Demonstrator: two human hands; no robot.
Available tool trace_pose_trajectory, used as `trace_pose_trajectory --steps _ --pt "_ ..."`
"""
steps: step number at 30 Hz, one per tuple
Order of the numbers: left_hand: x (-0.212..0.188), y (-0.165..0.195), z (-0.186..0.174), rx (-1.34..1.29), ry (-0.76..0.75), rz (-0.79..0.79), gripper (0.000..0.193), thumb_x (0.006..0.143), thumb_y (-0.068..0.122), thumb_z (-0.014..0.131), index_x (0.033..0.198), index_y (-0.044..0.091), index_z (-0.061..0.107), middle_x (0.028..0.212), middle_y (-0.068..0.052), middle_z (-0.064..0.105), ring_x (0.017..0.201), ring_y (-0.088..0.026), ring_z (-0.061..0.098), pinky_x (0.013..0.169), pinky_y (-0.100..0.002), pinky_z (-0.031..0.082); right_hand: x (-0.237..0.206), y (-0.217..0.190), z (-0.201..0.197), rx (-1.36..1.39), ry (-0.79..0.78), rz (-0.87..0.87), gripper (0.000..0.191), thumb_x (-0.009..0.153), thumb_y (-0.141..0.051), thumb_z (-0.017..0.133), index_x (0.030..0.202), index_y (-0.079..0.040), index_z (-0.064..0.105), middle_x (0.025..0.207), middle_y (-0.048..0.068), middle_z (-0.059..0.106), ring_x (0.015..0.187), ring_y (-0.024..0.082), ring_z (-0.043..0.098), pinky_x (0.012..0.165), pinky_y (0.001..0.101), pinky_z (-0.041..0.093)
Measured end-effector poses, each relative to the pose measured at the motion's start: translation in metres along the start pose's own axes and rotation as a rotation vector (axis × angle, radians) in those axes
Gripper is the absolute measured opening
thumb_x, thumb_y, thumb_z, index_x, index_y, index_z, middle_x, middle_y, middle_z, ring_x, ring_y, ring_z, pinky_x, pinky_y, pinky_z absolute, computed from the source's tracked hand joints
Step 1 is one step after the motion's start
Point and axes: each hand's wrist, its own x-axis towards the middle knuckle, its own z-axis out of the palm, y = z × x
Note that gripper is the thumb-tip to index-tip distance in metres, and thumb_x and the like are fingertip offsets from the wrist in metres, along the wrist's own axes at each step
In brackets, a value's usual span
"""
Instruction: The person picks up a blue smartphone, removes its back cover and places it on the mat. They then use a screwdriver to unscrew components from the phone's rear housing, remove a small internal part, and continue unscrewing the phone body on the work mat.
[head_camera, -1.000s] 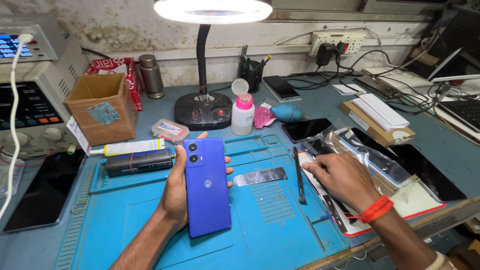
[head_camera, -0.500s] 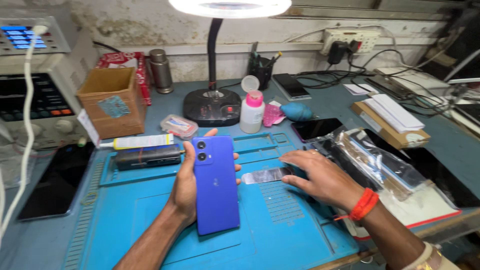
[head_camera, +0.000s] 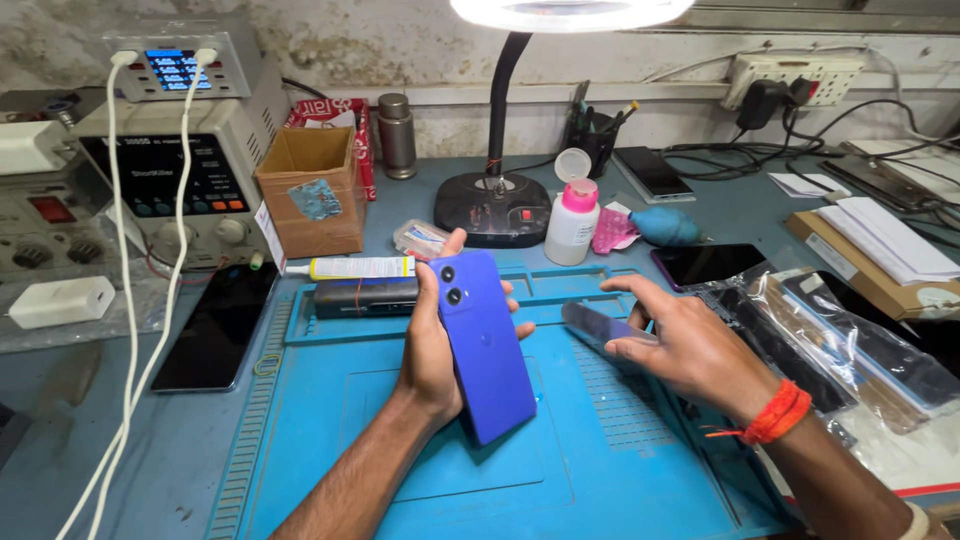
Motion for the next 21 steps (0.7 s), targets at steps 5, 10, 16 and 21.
trace_pose_trajectory --steps 5,10,16,21 --pt "0.003 0.006 -0.003 0.055 0.24 0.265 0.072 0.098 0.067 0.028 0.159 0.028 0.029 0.109 -0.005 0.055 0.101 -0.018 0.055 0.096 -0.061 0.053 -0.007 -0.009 0.007 0.335 0.201 -0.084 0.044 0.077 -0.012 0.077 0.12 -0.009 0.067 0.089 0.004 0.069 0.073 0.009 0.065 0.062 0.0292 0.055" --pt "0.006 0.011 -0.009 -0.041 0.41 0.443 0.06 0.096 0.067 0.038 0.136 0.021 0.038 0.109 -0.004 0.054 0.102 -0.018 0.056 0.103 -0.067 0.05 -0.014 -0.007 0.02 0.386 -0.099 0.147 0.02 0.096 -0.012 0.068 0.112 -0.007 0.08 0.073 0.012 0.057 0.059 0.019 0.051 0.051 0.0334 0.039" --pt "0.004 0.019 -0.008 -0.075 0.442 0.498 0.053 0.098 0.063 0.039 0.126 0.019 0.04 0.109 -0.01 0.058 0.102 -0.022 0.062 0.102 -0.068 0.052 -0.016 -0.011 0.031 0.606 -0.12 0.15 0.019 0.086 -0.012 0.072 0.099 -0.002 0.08 0.073 0.007 0.071 0.06 0.011 0.063 0.053 0.0271 0.051" --pt "0.0 0.024 0.003 0.027 0.386 0.564 0.049 0.105 0.05 0.04 0.135 0.011 0.044 0.112 -0.016 0.061 0.104 -0.025 0.064 0.097 -0.057 0.057 -0.019 -0.01 0.046 0.761 -0.114 0.111 0.022 0.09 -0.013 0.068 0.103 0.003 0.077 0.078 0.009 0.073 0.065 0.013 0.069 0.058 0.0287 0.058"
